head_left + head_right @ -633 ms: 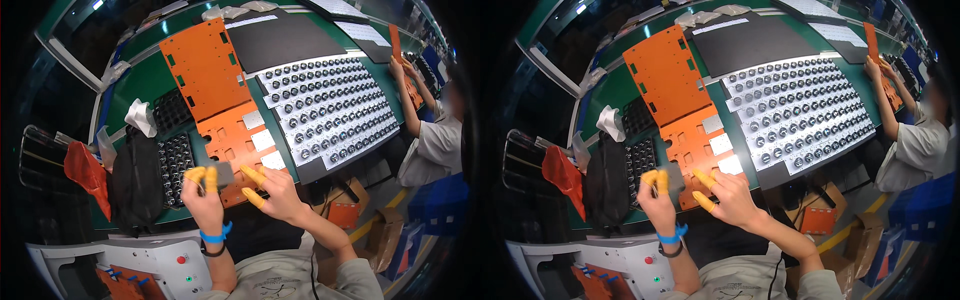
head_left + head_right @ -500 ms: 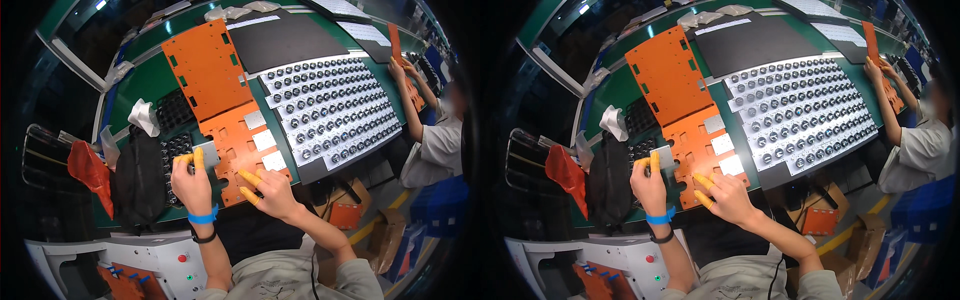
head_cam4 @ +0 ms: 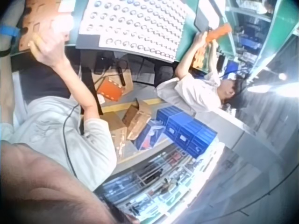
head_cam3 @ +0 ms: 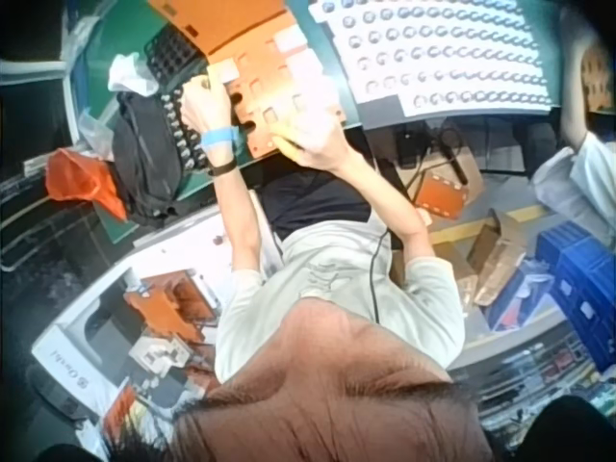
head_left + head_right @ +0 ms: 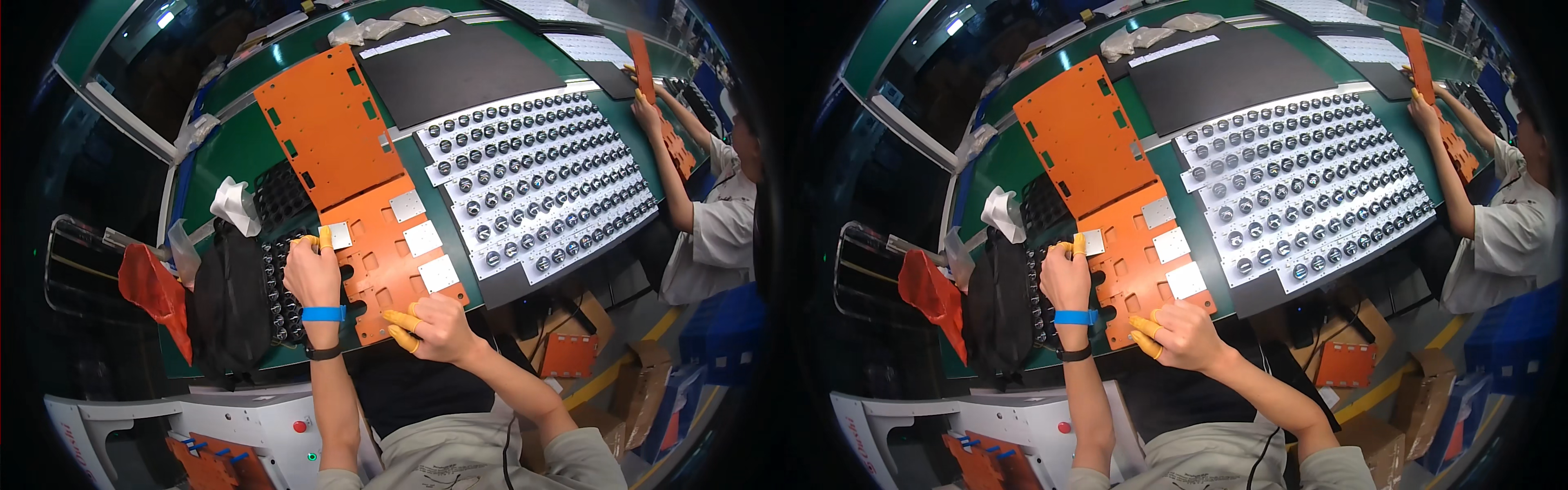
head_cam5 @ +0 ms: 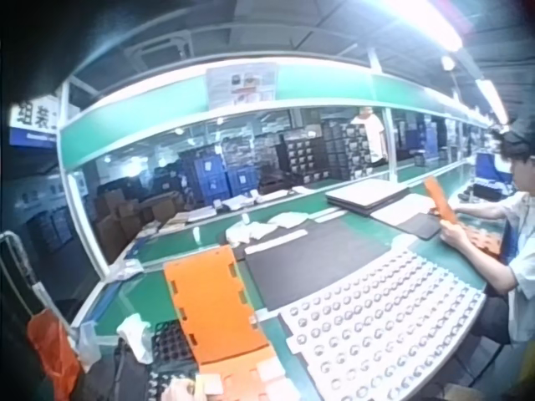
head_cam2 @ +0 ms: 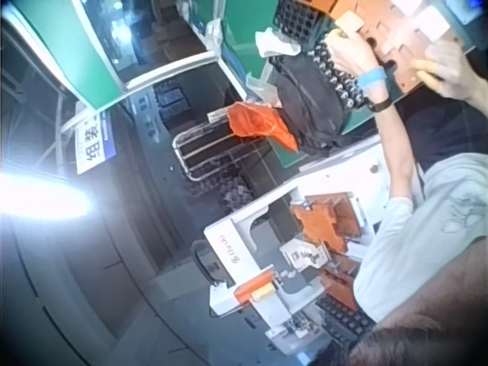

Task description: The person assembles small electronic components onto orange circuit boards. They pick up small square parts from a tray, peel off backing films, and place them onto designated spots on the boards. The person also uses a machine to process the boards and handles various small parts and tools on the workbench.

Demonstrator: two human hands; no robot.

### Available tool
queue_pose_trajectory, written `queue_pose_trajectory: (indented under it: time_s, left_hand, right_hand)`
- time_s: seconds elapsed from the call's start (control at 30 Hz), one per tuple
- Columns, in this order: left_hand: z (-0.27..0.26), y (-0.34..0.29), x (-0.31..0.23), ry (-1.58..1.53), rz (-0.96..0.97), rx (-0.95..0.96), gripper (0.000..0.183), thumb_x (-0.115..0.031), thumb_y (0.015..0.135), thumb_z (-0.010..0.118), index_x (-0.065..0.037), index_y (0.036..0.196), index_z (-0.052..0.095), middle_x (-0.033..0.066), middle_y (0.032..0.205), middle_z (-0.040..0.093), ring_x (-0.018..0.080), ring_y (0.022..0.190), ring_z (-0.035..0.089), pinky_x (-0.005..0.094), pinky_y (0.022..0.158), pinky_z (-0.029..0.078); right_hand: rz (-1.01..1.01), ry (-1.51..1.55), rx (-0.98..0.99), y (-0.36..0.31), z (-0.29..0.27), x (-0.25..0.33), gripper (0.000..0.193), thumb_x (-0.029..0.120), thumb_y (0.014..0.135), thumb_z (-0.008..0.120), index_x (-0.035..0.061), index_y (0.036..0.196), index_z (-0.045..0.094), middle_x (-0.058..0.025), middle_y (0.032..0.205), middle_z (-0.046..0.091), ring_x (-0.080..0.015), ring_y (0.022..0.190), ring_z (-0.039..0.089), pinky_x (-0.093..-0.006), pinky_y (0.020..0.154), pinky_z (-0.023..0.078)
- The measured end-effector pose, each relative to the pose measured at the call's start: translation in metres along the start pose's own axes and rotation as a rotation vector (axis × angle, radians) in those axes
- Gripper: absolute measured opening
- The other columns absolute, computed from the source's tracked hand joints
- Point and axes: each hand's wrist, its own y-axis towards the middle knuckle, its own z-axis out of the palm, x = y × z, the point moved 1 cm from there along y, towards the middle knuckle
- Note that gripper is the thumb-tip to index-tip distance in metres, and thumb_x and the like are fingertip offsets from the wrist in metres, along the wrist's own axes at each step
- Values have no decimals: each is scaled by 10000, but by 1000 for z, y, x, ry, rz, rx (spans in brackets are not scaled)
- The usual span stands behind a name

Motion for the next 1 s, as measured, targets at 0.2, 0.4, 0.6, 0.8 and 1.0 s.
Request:
queue_pose_trajectory:
  time_s: [0.2, 0.4, 0.6, 0.8, 1.0]
  left_hand:
    - [3, 0, -4, 16, -43, 48, 275, -266, 868, 661, 0, 923, 705, 162, 954, 678, 371, 860, 665, 467, 757, 516]
    - [4, 3, -4, 38, -44, 69, 295, -295, 864, 674, -1, 868, 696, 154, 931, 676, 373, 840, 660, 475, 725, 506]
    - [-3, 2, -9, 12, -48, 39, 291, -293, 851, 693, -4, 818, 694, 147, 903, 675, 368, 826, 658, 474, 713, 502]
    - [-4, 3, -9, 26, -41, 50, 273, -287, 856, 686, -16, 851, 713, 143, 899, 678, 357, 830, 662, 463, 715, 505]
    - [5, 2, -1, 52, -16, 92, 278, -283, 867, 672, -11, 894, 719, 145, 927, 686, 362, 850, 665, 465, 739, 508]
  right_hand:
    - [-5, 36, -1, -2, 0, -1, 255, 146, 693, 804, 93, 939, 763, 5, 578, 391, -163, 490, 404, -304, 464, 321]
    - [-15, 42, -1, -2, 1, -1, 254, 163, 689, 807, 90, 928, 759, 8, 584, 403, -162, 493, 409, -302, 466, 320]
    - [-25, 27, 3, -3, 2, -4, 239, 176, 687, 812, 92, 903, 754, 11, 586, 409, -156, 496, 411, -296, 465, 316]
    - [-41, 0, 23, -1, -2, -2, 180, 200, 738, 802, 85, 859, 736, 15, 613, 438, -145, 518, 438, -291, 478, 346]
    - [-38, -21, 36, -4, 0, -3, 182, 211, 739, 804, 87, 851, 732, 15, 612, 435, -141, 516, 428, -289, 475, 339]
